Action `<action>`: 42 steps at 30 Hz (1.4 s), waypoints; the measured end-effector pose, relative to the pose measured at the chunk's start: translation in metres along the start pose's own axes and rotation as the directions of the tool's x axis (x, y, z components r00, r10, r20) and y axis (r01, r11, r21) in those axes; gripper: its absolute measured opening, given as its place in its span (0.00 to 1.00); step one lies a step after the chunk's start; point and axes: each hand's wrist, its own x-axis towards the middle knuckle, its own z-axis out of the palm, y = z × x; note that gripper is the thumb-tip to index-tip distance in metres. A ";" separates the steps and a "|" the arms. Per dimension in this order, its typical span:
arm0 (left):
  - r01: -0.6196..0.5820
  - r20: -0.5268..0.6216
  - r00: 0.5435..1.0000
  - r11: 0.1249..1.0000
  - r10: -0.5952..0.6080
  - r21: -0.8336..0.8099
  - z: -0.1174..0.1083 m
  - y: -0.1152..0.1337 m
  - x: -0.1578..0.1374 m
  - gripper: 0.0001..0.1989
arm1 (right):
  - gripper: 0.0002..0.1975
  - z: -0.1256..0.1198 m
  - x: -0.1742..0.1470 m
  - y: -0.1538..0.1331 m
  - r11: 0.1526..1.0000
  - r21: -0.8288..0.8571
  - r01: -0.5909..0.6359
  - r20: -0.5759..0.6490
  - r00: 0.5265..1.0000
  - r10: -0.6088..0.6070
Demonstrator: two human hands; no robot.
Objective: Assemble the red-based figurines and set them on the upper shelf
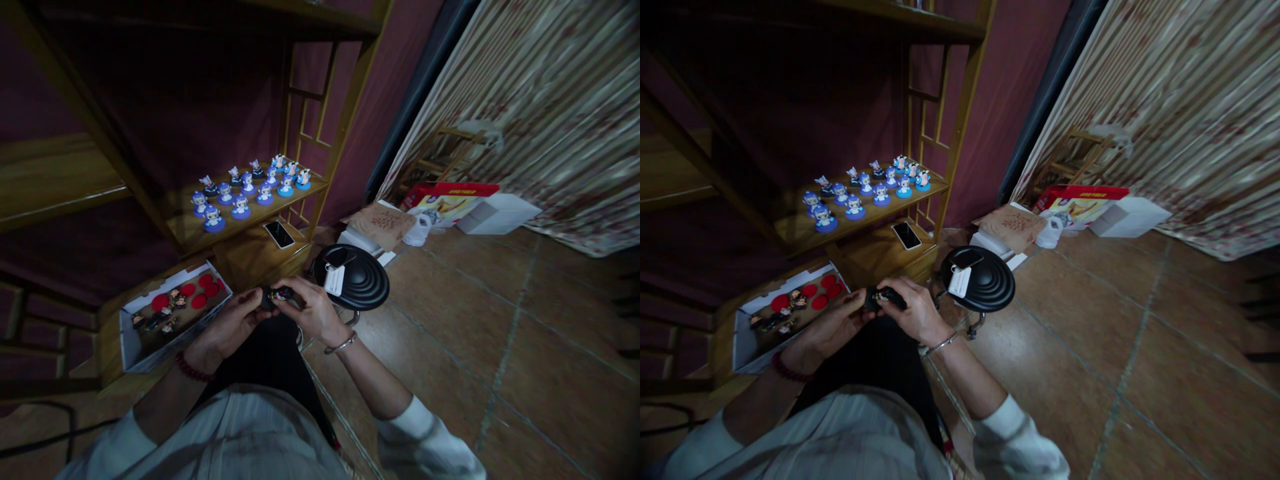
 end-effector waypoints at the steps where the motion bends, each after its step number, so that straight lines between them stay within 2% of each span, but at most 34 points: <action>1: -0.005 0.002 1.000 1.000 0.005 -0.016 0.001 0.001 0.000 0.11 | 0.10 -0.001 0.002 0.000 1.000 -0.003 0.003 0.012 1.000 -0.003; 5: -0.015 0.008 1.000 0.998 0.015 -0.062 0.003 0.002 0.002 0.09 | 0.13 -0.007 0.009 -0.001 1.000 -0.009 0.012 0.095 0.995 -0.011; 15: -0.018 0.045 0.999 0.998 0.021 -0.062 -0.005 -0.002 -0.002 0.07 | 0.10 -0.010 0.020 -0.007 0.993 -0.116 0.008 0.244 0.970 0.021; 20: -0.003 0.098 0.995 0.998 0.009 -0.061 -0.009 -0.001 -0.003 0.09 | 0.09 -0.011 0.024 -0.008 0.994 -0.108 0.034 0.260 0.966 -0.005; 29: -0.023 0.109 0.994 1.000 0.023 0.000 -0.011 -0.001 -0.005 0.10 | 0.08 -0.012 0.027 -0.014 0.991 -0.107 0.083 0.305 0.951 -0.047; 38: 0.071 0.081 0.994 0.997 -0.067 -0.040 -0.017 -0.005 -0.010 0.08 | 0.07 -0.013 0.028 -0.018 0.980 -0.091 0.177 0.385 0.914 -0.129; 42: 0.116 0.092 0.989 0.993 -0.113 -0.020 -0.022 -0.007 -0.010 0.11 | 0.06 -0.013 0.029 -0.021 0.975 -0.080 0.208 0.430 0.890 -0.154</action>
